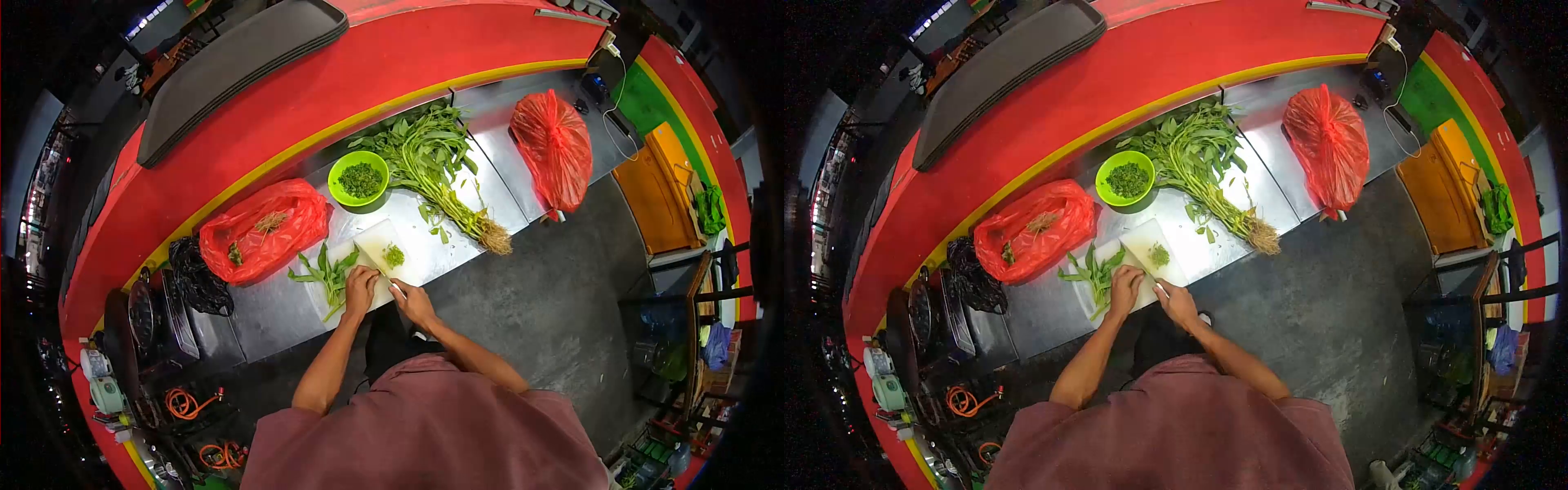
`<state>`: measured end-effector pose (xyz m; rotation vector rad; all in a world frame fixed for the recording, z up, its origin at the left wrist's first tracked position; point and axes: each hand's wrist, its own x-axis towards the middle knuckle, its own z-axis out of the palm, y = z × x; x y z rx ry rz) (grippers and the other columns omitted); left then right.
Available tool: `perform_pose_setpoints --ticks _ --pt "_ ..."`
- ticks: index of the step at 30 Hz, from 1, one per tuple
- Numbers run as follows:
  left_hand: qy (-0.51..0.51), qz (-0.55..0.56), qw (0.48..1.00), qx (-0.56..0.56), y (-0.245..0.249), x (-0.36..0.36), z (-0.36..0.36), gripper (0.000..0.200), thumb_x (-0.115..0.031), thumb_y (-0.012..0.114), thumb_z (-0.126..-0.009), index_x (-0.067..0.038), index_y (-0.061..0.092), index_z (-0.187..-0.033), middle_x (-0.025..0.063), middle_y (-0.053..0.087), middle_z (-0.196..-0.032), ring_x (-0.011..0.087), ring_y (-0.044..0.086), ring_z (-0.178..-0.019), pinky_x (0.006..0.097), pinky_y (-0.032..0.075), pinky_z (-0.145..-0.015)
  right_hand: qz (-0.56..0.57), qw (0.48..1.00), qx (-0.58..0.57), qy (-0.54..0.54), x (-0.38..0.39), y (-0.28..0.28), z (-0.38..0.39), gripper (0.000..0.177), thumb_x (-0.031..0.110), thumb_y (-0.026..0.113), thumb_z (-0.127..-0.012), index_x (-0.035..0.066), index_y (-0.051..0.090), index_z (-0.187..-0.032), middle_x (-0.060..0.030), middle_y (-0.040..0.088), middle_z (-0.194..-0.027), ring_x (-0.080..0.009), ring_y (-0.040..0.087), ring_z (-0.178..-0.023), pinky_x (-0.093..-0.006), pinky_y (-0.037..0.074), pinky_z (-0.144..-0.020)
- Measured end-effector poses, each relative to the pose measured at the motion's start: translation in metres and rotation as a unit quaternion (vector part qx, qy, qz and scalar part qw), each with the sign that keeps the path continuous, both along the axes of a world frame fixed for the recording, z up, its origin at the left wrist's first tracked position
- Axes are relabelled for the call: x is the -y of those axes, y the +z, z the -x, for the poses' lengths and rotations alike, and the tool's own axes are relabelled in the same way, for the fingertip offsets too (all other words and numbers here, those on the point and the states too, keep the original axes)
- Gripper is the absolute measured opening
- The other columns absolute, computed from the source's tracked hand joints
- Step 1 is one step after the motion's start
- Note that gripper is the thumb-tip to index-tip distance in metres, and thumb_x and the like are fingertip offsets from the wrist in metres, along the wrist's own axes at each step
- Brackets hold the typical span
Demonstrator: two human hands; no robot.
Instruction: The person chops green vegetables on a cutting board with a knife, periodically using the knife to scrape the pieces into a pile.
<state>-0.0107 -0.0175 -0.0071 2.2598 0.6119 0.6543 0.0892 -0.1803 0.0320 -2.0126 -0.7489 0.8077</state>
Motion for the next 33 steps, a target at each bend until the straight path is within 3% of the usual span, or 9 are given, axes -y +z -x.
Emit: perform_pose_setpoints --ticks 5,13,16,22,26,33 --pt "0.005 -0.008 1.000 0.005 -0.001 0.001 0.002 0.012 -0.003 0.073 -0.086 -0.002 0.077 -0.097 0.0128 0.068 -0.094 0.0346 0.063 -0.092 0.0438 0.051 -0.083 -0.033 0.999 -0.004 -0.002 -0.001 -0.008 0.002 0.043 0.039 0.061 -0.103 0.010 0.067 -0.135 -0.0324 0.070 -0.101 -0.0492 0.069 -0.100 -0.0505 0.054 -0.087" --pt "0.003 -0.003 1.000 0.022 0.001 0.000 0.001 0.011 -0.002 0.072 -0.086 -0.002 0.076 -0.096 0.0131 0.070 -0.094 0.0351 0.063 -0.091 0.0437 0.050 -0.082 0.035 0.999 -0.003 0.010 0.001 0.006 0.002 0.043 0.037 0.056 -0.105 0.005 0.069 -0.131 -0.0329 0.069 -0.109 -0.0482 0.069 -0.106 -0.0485 0.054 -0.091" --pt "0.017 -0.001 1.000 0.026 0.001 0.002 0.001 0.011 0.000 0.072 -0.085 -0.002 0.076 -0.096 0.0130 0.070 -0.093 0.0350 0.064 -0.091 0.0437 0.050 -0.083 -0.011 1.000 0.004 -0.006 -0.006 -0.011 0.003 0.043 0.037 0.056 -0.105 0.006 0.068 -0.132 -0.0334 0.069 -0.109 -0.0481 0.068 -0.109 -0.0485 0.053 -0.092" --pt "0.006 0.018 1.000 0.025 0.007 -0.001 0.002 0.012 -0.001 0.070 -0.085 -0.002 0.077 -0.095 0.0136 0.072 -0.091 0.0354 0.065 -0.090 0.0444 0.051 -0.084 -0.006 1.000 -0.006 0.012 0.005 -0.009 -0.001 0.043 0.038 0.053 -0.106 0.004 0.066 -0.130 -0.0283 0.070 -0.096 -0.0359 0.073 -0.087 -0.0436 0.053 -0.081" --pt "0.008 0.034 0.999 0.021 0.002 -0.003 0.003 0.012 -0.002 0.073 -0.084 -0.003 0.079 -0.094 0.0129 0.072 -0.092 0.0338 0.066 -0.091 0.0437 0.052 -0.084 -0.013 1.000 0.007 -0.010 0.008 -0.023 0.005 0.043 0.038 0.056 -0.106 0.006 0.067 -0.132 -0.0264 0.073 -0.095 -0.0344 0.076 -0.093 -0.0434 0.054 -0.081" --pt "0.020 0.021 0.999 0.028 -0.004 -0.001 0.004 0.013 -0.004 0.074 -0.082 -0.006 0.078 -0.095 0.0095 0.070 -0.091 0.0332 0.064 -0.091 0.0447 0.051 -0.081 0.019 1.000 0.001 -0.010 0.008 -0.025 -0.001 0.044 0.037 0.058 -0.105 0.005 0.069 -0.132 -0.0217 0.070 -0.080 -0.0246 0.071 -0.074 -0.0397 0.054 -0.074"
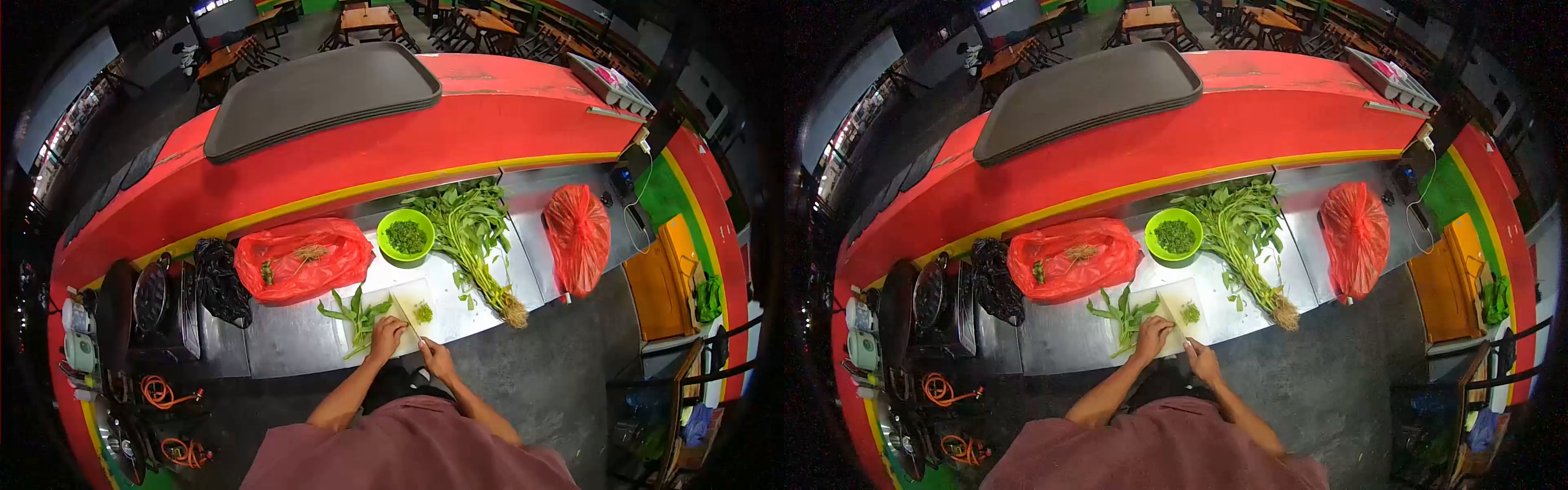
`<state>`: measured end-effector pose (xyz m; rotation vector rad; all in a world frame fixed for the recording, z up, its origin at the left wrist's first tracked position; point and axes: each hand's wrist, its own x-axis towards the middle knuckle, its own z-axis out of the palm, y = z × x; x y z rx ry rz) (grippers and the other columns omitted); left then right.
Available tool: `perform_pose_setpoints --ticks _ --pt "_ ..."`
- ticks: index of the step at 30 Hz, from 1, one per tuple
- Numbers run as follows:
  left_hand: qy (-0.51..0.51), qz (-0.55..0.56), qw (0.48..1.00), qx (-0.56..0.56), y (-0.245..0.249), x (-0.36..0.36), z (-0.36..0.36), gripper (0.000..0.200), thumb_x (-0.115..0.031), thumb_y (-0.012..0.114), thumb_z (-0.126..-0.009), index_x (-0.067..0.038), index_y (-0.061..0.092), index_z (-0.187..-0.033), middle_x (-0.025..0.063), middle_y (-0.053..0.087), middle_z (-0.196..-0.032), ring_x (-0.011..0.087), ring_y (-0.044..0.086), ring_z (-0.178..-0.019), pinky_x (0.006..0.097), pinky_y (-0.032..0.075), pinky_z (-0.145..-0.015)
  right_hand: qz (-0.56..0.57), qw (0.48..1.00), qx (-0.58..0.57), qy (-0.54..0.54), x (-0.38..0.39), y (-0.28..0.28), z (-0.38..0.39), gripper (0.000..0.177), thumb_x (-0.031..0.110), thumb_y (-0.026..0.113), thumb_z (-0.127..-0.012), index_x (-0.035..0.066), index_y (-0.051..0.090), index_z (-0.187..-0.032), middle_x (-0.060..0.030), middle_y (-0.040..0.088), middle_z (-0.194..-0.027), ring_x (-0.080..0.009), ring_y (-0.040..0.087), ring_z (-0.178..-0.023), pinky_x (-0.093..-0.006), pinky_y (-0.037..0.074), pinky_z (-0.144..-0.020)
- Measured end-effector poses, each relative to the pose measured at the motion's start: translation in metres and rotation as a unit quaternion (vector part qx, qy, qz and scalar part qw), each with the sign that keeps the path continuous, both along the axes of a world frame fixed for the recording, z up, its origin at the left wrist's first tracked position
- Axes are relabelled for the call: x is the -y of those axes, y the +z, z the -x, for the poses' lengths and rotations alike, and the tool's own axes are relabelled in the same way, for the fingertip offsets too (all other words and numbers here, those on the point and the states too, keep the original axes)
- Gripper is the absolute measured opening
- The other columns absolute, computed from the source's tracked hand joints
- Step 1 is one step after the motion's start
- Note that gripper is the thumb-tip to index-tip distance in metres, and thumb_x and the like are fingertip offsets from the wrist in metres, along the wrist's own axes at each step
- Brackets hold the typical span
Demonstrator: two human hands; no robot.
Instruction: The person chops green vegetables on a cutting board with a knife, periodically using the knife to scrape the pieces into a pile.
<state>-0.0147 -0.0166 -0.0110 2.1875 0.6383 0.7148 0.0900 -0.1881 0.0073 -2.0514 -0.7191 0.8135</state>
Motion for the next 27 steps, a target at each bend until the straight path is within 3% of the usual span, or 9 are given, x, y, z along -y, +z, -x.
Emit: perform_pose_setpoints --ticks 3,6,10,13,18,19,21,25,27 --pt "-0.001 -0.010 1.000 0.013 0.003 0.000 0.000 0.012 -0.005 0.074 -0.083 -0.006 0.077 -0.094 0.0094 0.070 -0.091 0.0331 0.064 -0.090 0.0446 0.050 -0.081 -0.015 0.999 0.036 0.011 0.003 -0.001 0.002 0.042 0.035 0.060 -0.104 0.006 0.069 -0.133 -0.0240 0.072 -0.083 -0.0285 0.074 -0.076 -0.0414 0.055 -0.074" --pt "-0.006 0.000 1.000 0.008 -0.001 0.000 -0.001 0.011 -0.005 0.074 -0.084 -0.007 0.077 -0.094 0.0090 0.070 -0.091 0.0330 0.064 -0.091 0.0450 0.049 -0.082 -0.027 0.998 0.054 -0.024 0.002 0.004 0.012 0.039 0.032 0.061 -0.104 0.005 0.069 -0.131 -0.0301 0.072 -0.096 -0.0382 0.076 -0.092 -0.0436 0.056 -0.080" --pt "-0.019 0.005 1.000 0.004 0.002 -0.002 0.000 0.012 -0.007 0.071 -0.088 -0.007 0.078 -0.097 0.0095 0.069 -0.092 0.0334 0.062 -0.091 0.0451 0.048 -0.082 -0.027 0.998 0.035 -0.047 -0.001 -0.003 0.019 0.045 0.038 0.059 -0.105 0.004 0.066 -0.134 -0.0230 0.072 -0.089 -0.0238 0.071 -0.078 -0.0367 0.054 -0.075" --pt "-0.019 -0.002 1.000 -0.018 0.001 -0.003 0.000 0.012 -0.010 0.072 -0.090 -0.009 0.080 -0.098 0.0079 0.068 -0.090 0.0321 0.062 -0.091 0.0450 0.048 -0.083 0.007 0.998 0.007 -0.069 -0.006 0.001 0.017 0.046 0.039 0.058 -0.106 0.003 0.066 -0.133 -0.0208 0.073 -0.088 -0.0202 0.067 -0.075 -0.0369 0.053 -0.074" --pt "-0.029 0.022 0.999 -0.028 0.004 -0.009 -0.005 0.012 -0.011 0.072 -0.089 -0.010 0.080 -0.099 0.0075 0.070 -0.093 0.0316 0.064 -0.094 0.0446 0.049 -0.083 -0.035 0.995 -0.058 -0.072 -0.005 0.014 0.011 0.046 0.037 0.056 -0.109 0.002 0.066 -0.136 0.0004 0.055 -0.070 -0.0074 0.050 -0.064 -0.0280 0.043 -0.059" --pt "-0.029 0.017 0.999 -0.020 0.006 -0.009 -0.006 0.012 -0.010 0.072 -0.089 -0.010 0.080 -0.099 0.0074 0.070 -0.094 0.0316 0.064 -0.095 0.0447 0.049 -0.083 -0.031 0.995 -0.057 -0.072 0.000 0.004 0.013 0.046 0.037 0.056 -0.109 0.002 0.066 -0.136 0.0004 0.055 -0.070 -0.0074 0.050 -0.064 -0.0280 0.043 -0.059" --pt "-0.022 0.006 0.999 -0.024 0.008 -0.010 -0.010 0.013 -0.009 0.073 -0.088 -0.009 0.080 -0.099 0.0073 0.071 -0.095 0.0321 0.065 -0.094 0.0448 0.050 -0.082 -0.037 0.991 -0.082 -0.095 0.004 -0.011 0.013 0.052 0.041 0.057 -0.106 0.000 0.065 -0.136 -0.0124 0.070 -0.082 -0.0167 0.064 -0.074 -0.0343 0.053 -0.073" --pt "-0.023 0.018 0.999 -0.037 0.006 -0.011 -0.011 0.011 -0.009 0.074 -0.086 -0.008 0.079 -0.096 0.0072 0.071 -0.093 0.0328 0.065 -0.090 0.0442 0.050 -0.082 -0.028 0.994 -0.085 -0.060 0.007 0.020 0.017 0.050 0.039 0.060 -0.107 0.001 0.064 -0.140 0.0002 0.059 -0.074 -0.0085 0.054 -0.067 -0.0281 0.046 -0.062" --pt "-0.020 0.006 0.999 -0.026 0.007 -0.011 -0.010 0.011 -0.009 0.074 -0.086 -0.008 0.079 -0.096 0.0069 0.072 -0.093 0.0324 0.064 -0.089 0.0436 0.050 -0.081 -0.020 0.993 -0.100 -0.064 0.010 0.023 0.018 0.051 0.040 0.060 -0.107 0.001 0.064 -0.140 -0.0007 0.061 -0.075 -0.0092 0.054 -0.068 -0.0287 0.046 -0.063"
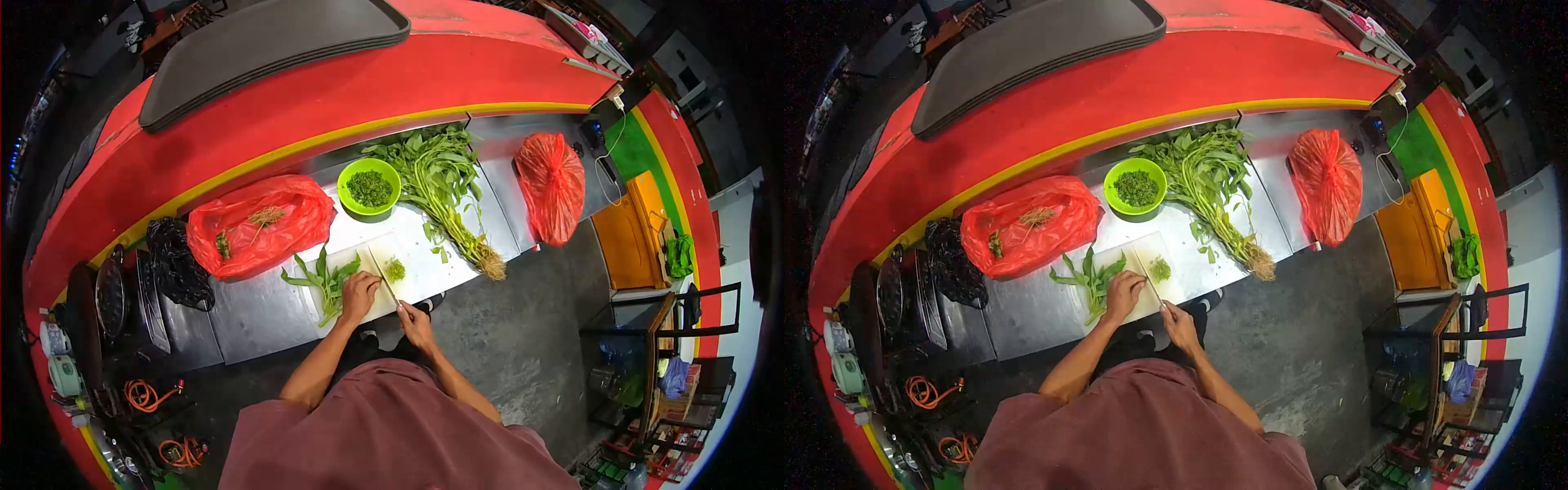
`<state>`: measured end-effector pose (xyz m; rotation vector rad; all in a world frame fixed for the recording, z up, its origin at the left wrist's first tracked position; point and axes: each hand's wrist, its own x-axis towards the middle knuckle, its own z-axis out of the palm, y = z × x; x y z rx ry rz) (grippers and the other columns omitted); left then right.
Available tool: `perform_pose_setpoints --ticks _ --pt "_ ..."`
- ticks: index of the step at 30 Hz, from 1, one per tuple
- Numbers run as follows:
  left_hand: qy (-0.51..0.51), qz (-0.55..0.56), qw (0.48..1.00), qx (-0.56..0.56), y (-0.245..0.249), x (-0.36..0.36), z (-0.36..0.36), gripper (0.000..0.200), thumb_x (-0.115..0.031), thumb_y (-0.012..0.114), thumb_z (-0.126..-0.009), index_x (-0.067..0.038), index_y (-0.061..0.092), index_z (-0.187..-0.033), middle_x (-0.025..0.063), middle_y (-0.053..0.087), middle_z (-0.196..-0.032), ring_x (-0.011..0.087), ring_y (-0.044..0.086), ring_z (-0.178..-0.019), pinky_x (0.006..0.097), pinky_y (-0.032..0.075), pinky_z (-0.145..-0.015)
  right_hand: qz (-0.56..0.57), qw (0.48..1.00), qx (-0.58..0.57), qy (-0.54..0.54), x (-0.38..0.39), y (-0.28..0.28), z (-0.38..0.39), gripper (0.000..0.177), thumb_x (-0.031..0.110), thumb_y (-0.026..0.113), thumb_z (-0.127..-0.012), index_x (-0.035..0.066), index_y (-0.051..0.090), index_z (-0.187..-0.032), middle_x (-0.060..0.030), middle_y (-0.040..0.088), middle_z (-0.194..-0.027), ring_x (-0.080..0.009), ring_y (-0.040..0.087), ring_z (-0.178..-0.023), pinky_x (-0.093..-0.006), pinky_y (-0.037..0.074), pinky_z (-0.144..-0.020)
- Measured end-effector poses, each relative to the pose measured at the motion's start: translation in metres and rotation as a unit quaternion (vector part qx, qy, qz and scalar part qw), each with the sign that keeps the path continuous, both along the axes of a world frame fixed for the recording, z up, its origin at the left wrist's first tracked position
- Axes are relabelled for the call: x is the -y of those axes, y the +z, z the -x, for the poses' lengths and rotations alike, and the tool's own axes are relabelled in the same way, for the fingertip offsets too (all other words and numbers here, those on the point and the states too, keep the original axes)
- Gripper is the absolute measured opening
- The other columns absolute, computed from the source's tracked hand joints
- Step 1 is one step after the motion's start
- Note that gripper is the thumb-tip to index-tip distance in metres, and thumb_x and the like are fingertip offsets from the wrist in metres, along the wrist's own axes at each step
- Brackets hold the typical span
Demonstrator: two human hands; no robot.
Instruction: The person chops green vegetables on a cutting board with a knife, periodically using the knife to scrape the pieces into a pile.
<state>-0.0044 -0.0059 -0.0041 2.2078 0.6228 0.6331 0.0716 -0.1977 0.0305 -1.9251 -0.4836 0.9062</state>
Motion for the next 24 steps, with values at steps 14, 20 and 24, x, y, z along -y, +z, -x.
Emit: perform_pose_setpoints --ticks 14,20,24 --pt "-0.005 0.001 1.000 -0.015 0.004 -0.002 -0.001 0.010 -0.011 0.073 -0.088 -0.007 0.079 -0.094 0.0060 0.072 -0.092 0.0309 0.063 -0.091 0.0427 0.049 -0.084 0.067 0.997 0.029 0.033 -0.006 0.018 -0.007 0.044 0.038 0.058 -0.106 0.007 0.067 -0.136 -0.0314 0.070 -0.113 -0.0464 0.068 -0.111 -0.0458 0.054 -0.091" --pt "-0.009 0.011 1.000 -0.027 0.007 -0.002 0.000 0.011 -0.011 0.075 -0.087 -0.005 0.078 -0.096 0.0092 0.072 -0.095 0.0327 0.065 -0.094 0.0444 0.048 -0.086 0.025 0.992 0.115 0.037 -0.029 0.010 -0.013 0.043 0.035 0.058 -0.106 0.003 0.067 -0.133 -0.0306 0.071 -0.107 -0.0424 0.073 -0.102 -0.0408 0.055 -0.086" --pt "-0.007 0.024 0.999 -0.026 0.006 -0.003 0.000 0.011 -0.010 0.075 -0.086 -0.005 0.078 -0.095 0.0100 0.072 -0.093 0.0329 0.065 -0.093 0.0439 0.049 -0.086 0.044 0.993 0.101 0.052 -0.029 0.004 -0.020 0.045 0.037 0.056 -0.106 0.002 0.067 -0.132 -0.0281 0.073 -0.105 -0.0380 0.074 -0.099 -0.0403 0.055 -0.086"
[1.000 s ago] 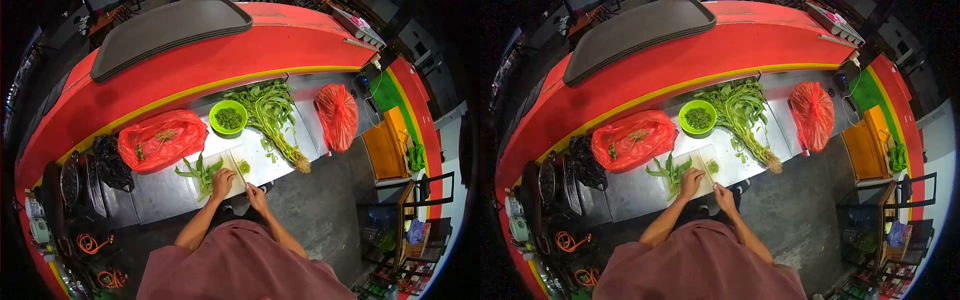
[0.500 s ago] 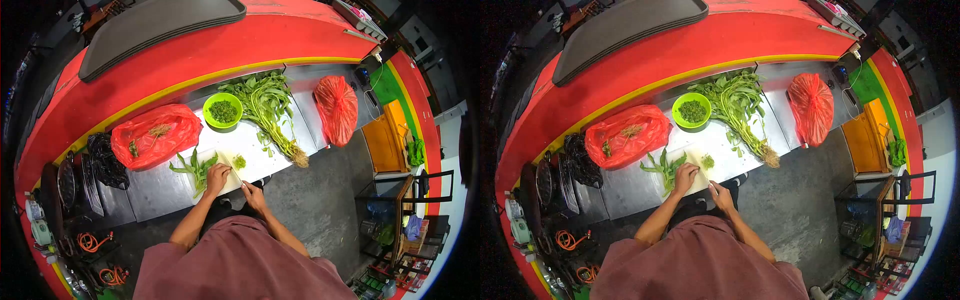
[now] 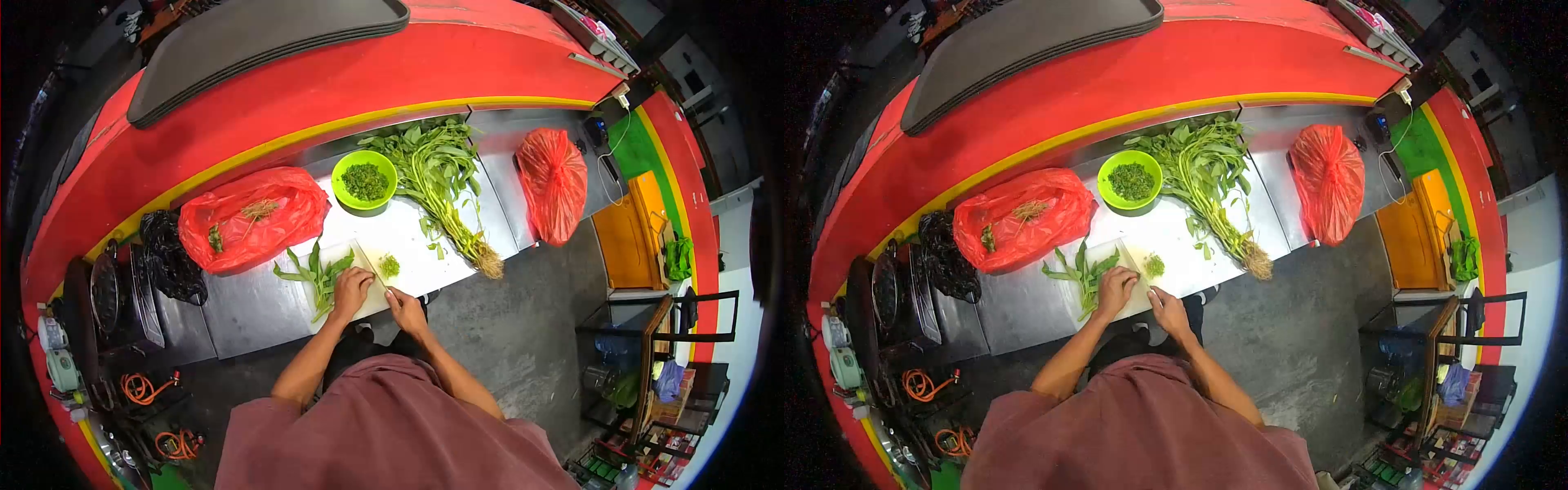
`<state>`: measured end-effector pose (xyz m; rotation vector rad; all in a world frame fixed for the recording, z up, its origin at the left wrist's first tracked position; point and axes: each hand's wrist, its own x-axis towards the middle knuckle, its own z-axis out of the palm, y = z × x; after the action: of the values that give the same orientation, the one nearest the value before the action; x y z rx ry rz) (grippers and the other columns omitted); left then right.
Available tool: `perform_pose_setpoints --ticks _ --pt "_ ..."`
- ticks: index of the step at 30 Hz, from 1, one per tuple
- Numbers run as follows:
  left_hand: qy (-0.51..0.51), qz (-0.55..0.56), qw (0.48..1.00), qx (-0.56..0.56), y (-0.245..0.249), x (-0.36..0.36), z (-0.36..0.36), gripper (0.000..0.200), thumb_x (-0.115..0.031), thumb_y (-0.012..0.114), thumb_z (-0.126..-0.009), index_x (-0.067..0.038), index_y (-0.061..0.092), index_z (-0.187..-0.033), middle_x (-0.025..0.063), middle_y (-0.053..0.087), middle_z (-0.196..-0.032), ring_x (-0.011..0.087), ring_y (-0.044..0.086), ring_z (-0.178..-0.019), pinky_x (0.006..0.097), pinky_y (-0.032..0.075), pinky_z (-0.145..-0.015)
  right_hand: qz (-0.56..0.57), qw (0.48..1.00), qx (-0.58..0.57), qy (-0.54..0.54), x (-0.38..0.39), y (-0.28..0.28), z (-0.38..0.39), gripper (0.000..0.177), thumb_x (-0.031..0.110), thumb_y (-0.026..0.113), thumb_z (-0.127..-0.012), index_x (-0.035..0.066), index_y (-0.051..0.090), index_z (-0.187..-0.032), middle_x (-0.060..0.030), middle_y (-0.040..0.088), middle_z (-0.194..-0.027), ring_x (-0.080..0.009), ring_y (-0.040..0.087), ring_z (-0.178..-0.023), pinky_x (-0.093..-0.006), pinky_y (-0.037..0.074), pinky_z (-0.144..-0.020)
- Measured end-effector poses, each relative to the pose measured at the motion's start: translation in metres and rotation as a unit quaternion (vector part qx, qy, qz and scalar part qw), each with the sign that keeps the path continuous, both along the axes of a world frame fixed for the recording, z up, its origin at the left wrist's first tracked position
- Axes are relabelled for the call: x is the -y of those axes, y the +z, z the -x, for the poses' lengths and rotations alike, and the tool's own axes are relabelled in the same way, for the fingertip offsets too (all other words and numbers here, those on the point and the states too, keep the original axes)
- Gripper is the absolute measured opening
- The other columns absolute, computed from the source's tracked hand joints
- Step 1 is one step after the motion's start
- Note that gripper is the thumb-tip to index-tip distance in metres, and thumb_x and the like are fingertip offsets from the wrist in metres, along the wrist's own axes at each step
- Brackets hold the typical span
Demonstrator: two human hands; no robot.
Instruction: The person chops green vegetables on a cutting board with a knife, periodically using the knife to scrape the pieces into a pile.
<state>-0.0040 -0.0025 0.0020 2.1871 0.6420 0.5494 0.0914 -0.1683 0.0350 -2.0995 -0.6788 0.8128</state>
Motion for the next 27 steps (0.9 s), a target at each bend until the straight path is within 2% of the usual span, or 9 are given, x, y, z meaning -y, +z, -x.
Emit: perform_pose_setpoints --ticks 5,8,12,14,16,17,20,25,27 --pt "0.001 -0.001 1.000 0.009 0.004 -0.001 -0.001 0.011 -0.009 0.074 -0.086 -0.005 0.078 -0.095 0.0108 0.073 -0.093 0.0332 0.066 -0.093 0.0440 0.049 -0.086 -0.005 1.000 -0.008 -0.021 0.012 0.001 0.009 0.042 0.035 0.058 -0.106 0.003 0.067 -0.132 -0.0274 0.073 -0.099 -0.0324 0.075 -0.090 -0.0399 0.055 -0.082" --pt "0.008 0.028 1.000 0.004 -0.001 0.001 0.001 0.011 -0.010 0.073 -0.087 -0.004 0.078 -0.095 0.0106 0.072 -0.094 0.0327 0.066 -0.093 0.0428 0.049 -0.088 -0.021 1.000 -0.013 -0.019 0.012 -0.009 0.013 0.044 0.038 0.058 -0.104 0.006 0.067 -0.133 -0.0327 0.070 -0.107 -0.0469 0.069 -0.106 -0.0483 0.055 -0.088" --pt "-0.010 0.010 1.000 0.000 0.000 0.000 0.003 0.012 -0.010 0.074 -0.087 -0.004 0.078 -0.097 0.0098 0.070 -0.096 0.0323 0.065 -0.096 0.0419 0.049 -0.089 -0.029 0.999 0.025 -0.016 -0.003 -0.012 0.012 0.039 0.033 0.059 -0.104 0.008 0.067 -0.134 -0.0335 0.068 -0.106 -0.0493 0.067 -0.106 -0.0499 0.054 -0.087" --pt "-0.013 0.020 1.000 0.016 -0.001 -0.002 0.003 0.012 -0.009 0.075 -0.087 -0.004 0.078 -0.097 0.0093 0.070 -0.096 0.0321 0.065 -0.095 0.0414 0.049 -0.088 -0.025 0.999 0.026 -0.016 -0.007 -0.010 0.010 0.041 0.035 0.059 -0.104 0.009 0.067 -0.135 -0.0317 0.070 -0.109 -0.0486 0.067 -0.108 -0.0488 0.054 -0.089" --pt "-0.011 0.014 1.000 0.017 0.000 -0.002 0.003 0.011 -0.010 0.075 -0.087 -0.003 0.078 -0.096 0.0100 0.071 -0.094 0.0319 0.067 -0.093 0.0412 0.051 -0.085 -0.015 1.000 0.012 -0.017 -0.008 -0.007 0.008 0.043 0.034 0.058 -0.106 0.002 0.067 -0.133 -0.0296 0.073 -0.107 -0.0377 0.075 -0.103 -0.0421 0.055 -0.090" --pt "-0.010 0.016 1.000 0.020 0.000 -0.002 0.003 0.011 -0.010 0.075 -0.087 -0.003 0.078 -0.095 0.0107 0.071 -0.093 0.0320 0.067 -0.092 0.0412 0.051 -0.084 -0.022 0.999 -0.014 -0.021 -0.006 -0.004 0.007 0.045 0.037 0.057 -0.106 0.002 0.067 -0.133 -0.0286 0.073 -0.105 -0.0349 0.075 -0.100 -0.0408 0.055 -0.090" --pt "-0.007 0.023 0.999 0.029 -0.003 -0.005 0.002 0.011 -0.010 0.075 -0.086 -0.003 0.078 -0.094 0.0119 0.073 -0.091 0.0326 0.068 -0.090 0.0417 0.052 -0.083 0.045 0.999 -0.025 -0.018 0.001 0.015 0.010 0.047 0.039 0.057 -0.106 0.002 0.067 -0.133 -0.0289 0.073 -0.106 -0.0356 0.075 -0.104 -0.0409 0.055 -0.091" --pt "-0.012 0.025 0.999 0.023 -0.004 -0.004 0.005 0.011 -0.009 0.075 -0.087 -0.003 0.078 -0.095 0.0117 0.072 -0.094 0.0329 0.067 -0.093 0.0423 0.052 -0.085 0.009 0.999 0.022 -0.021 0.007 0.001 0.020 0.042 0.036 0.059 -0.104 0.007 0.068 -0.132 -0.0312 0.070 -0.108 -0.0469 0.069 -0.107 -0.0470 0.055 -0.090" --pt "-0.023 0.006 0.999 0.024 -0.003 -0.004 0.007 0.013 -0.009 0.075 -0.087 -0.002 0.078 -0.097 0.0119 0.072 -0.095 0.0330 0.067 -0.094 0.0424 0.051 -0.086 0.015 0.999 0.027 -0.019 -0.001 0.001 0.021 0.041 0.036 0.059 -0.104 0.007 0.068 -0.132 -0.0316 0.070 -0.107 -0.0470 0.069 -0.106 -0.0475 0.055 -0.089"
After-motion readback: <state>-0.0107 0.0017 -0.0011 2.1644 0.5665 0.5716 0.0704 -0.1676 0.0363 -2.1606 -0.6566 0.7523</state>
